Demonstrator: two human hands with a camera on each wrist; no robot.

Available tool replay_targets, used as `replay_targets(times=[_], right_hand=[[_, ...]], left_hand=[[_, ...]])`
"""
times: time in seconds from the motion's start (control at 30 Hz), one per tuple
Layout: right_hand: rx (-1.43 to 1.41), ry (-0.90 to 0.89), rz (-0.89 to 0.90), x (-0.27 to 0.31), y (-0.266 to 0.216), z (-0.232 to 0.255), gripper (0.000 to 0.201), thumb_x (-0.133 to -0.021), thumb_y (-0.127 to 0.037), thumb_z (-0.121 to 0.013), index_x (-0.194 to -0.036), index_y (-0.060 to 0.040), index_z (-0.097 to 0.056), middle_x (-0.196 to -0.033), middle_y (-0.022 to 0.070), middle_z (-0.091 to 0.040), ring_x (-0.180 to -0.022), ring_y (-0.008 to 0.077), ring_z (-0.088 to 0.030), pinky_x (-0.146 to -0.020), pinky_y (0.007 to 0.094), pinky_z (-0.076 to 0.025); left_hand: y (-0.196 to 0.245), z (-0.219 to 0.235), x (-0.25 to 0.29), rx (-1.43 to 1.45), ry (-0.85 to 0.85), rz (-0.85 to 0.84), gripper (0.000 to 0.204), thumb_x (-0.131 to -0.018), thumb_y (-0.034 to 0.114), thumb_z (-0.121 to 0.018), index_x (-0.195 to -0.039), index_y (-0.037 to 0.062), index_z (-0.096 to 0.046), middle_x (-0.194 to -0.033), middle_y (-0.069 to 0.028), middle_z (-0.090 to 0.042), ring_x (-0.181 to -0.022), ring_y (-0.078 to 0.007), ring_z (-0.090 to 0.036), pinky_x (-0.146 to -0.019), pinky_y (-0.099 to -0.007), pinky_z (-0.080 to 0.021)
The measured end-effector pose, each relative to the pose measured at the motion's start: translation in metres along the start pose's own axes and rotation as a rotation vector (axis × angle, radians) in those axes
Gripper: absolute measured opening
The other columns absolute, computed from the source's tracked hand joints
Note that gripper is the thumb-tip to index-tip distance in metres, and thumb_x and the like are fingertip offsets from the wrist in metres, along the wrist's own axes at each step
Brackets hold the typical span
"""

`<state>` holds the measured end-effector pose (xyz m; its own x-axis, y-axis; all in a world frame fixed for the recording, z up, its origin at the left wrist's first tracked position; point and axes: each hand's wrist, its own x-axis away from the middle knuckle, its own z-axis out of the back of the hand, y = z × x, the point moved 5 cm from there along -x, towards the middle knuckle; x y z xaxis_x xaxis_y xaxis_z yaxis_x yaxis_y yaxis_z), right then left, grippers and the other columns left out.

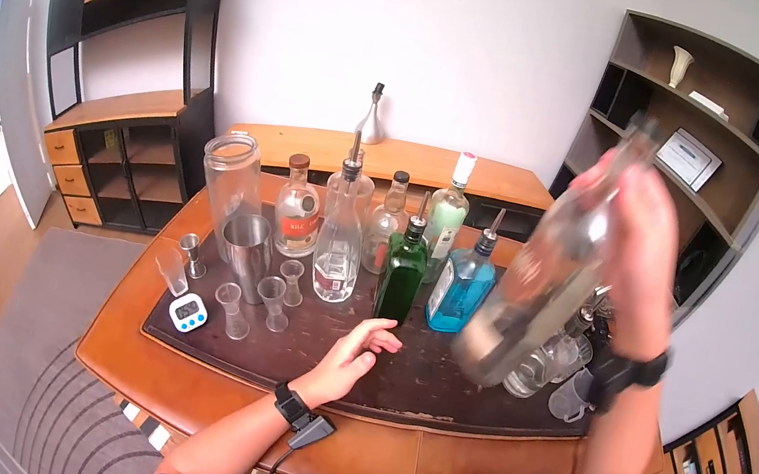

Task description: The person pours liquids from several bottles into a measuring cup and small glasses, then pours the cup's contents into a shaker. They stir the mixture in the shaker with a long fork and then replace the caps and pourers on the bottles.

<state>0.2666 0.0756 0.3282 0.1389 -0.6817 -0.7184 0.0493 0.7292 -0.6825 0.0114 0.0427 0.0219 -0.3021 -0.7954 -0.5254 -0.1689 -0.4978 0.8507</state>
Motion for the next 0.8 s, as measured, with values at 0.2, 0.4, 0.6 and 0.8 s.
replay_targets(times=[0.2, 0.4, 0.6, 0.8], right_hand=[[0.21, 0.012, 0.196, -0.138, -0.011, 0.078, 0.03, -0.106, -0.033, -0.054, -0.107, -0.0058, -0.065, -0.1, 0.0028, -0.068, -0.093, 0.0122, -0.059, -0.088, 0.0293, -0.046], [0.365, 0.114, 0.131, -0.166, 0.087, 0.065, 0.027, -0.098, -0.022, -0.068, -0.114, -0.0008, -0.062, -0.107, 0.0072, -0.069, -0.097, 0.0168, -0.062, -0.088, 0.0342, -0.05], [0.484, 0.067, 0.007, -0.144, 0.202, 0.032, 0.031, -0.093, -0.014, -0.071, -0.117, 0.0007, -0.059, -0.108, 0.0139, -0.069, -0.102, 0.0221, -0.065, -0.092, 0.0378, -0.051], [0.565, -0.028, -0.17, -0.117, 0.28, 0.017, 0.032, -0.091, -0.016, -0.073, -0.117, -0.0003, -0.062, -0.11, 0.0169, -0.07, -0.105, 0.0262, -0.067, -0.092, 0.0393, -0.051]], left_hand=[[0.0, 0.001, 0.0, -0.066, 0.059, 0.019, 0.047, -0.102, 0.025, -0.056, -0.142, 0.0034, -0.045, -0.116, -0.0116, -0.065, -0.11, -0.0208, -0.062, -0.098, -0.0359, -0.047], [-0.004, 0.003, 0.001, -0.091, 0.06, 0.072, 0.052, -0.103, 0.039, -0.054, -0.142, 0.0053, -0.045, -0.117, -0.009, -0.064, -0.111, -0.018, -0.059, -0.097, -0.0337, -0.044], [-0.005, 0.007, 0.0, -0.099, 0.112, 0.036, 0.044, -0.1, 0.019, -0.06, -0.138, 0.0014, -0.047, -0.111, -0.0108, -0.065, -0.104, -0.0191, -0.062, -0.094, -0.0341, -0.048], [-0.004, 0.006, -0.002, -0.157, 0.119, 0.069, 0.039, -0.1, 0.015, -0.06, -0.135, 0.0016, -0.05, -0.11, -0.0086, -0.065, -0.104, -0.0165, -0.06, -0.093, -0.0334, -0.048]])
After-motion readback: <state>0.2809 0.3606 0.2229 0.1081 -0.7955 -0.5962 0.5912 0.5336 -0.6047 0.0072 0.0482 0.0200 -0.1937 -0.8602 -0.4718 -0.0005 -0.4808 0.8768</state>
